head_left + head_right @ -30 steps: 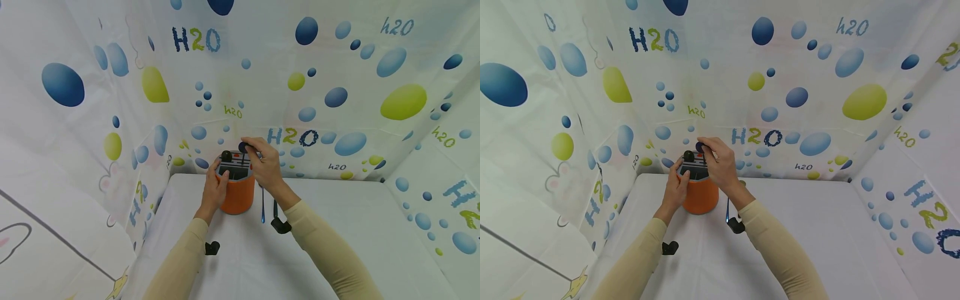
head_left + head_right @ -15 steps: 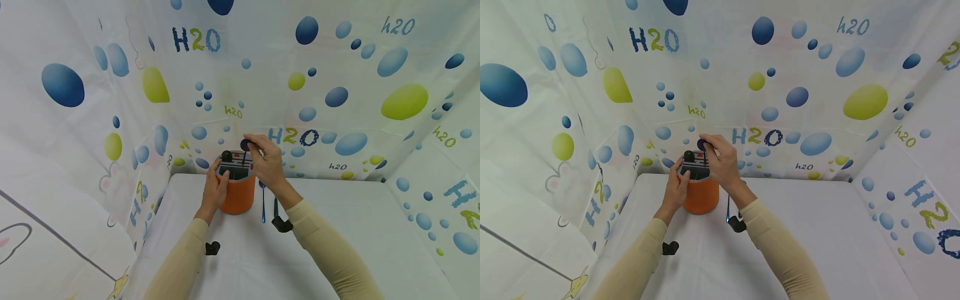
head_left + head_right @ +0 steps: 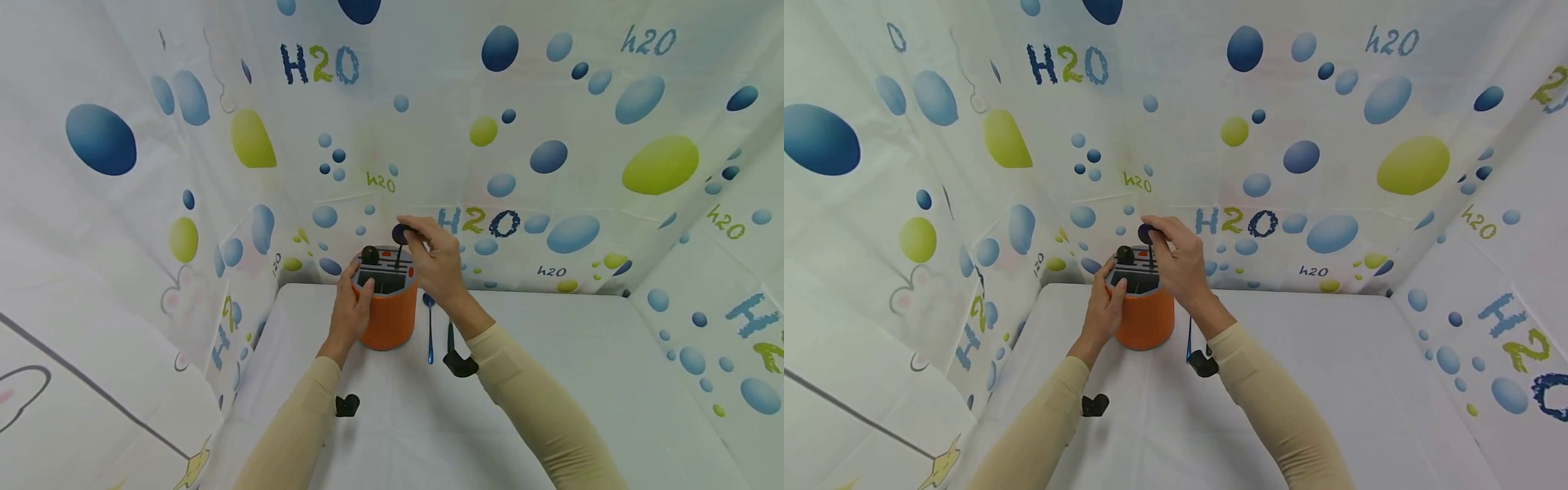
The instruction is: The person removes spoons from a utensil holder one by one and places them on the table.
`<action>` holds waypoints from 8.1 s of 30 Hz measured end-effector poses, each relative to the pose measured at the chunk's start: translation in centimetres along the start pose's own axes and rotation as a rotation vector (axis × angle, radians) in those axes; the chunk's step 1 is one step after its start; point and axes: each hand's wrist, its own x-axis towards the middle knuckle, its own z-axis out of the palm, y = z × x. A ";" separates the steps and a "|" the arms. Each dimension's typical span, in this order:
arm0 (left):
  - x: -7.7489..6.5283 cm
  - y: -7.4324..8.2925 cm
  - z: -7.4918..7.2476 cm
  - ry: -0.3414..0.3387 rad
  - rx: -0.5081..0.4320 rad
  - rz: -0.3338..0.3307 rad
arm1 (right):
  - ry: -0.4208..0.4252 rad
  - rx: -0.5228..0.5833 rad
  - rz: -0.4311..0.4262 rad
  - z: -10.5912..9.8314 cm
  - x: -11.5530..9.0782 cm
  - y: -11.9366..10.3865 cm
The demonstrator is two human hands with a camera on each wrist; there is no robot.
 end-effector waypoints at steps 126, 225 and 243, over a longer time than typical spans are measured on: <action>0.3 -0.5 0.0 -0.006 0.024 0.003 | -0.165 0.105 0.380 -1.7 -8.7 -2.2; 0.2 0.0 0.0 -0.013 0.004 -0.030 | -0.179 0.258 1.145 -0.6 -18.2 5.1; 0.3 0.3 -0.3 -0.018 0.000 -0.015 | -0.270 0.201 1.146 -0.5 -19.7 7.5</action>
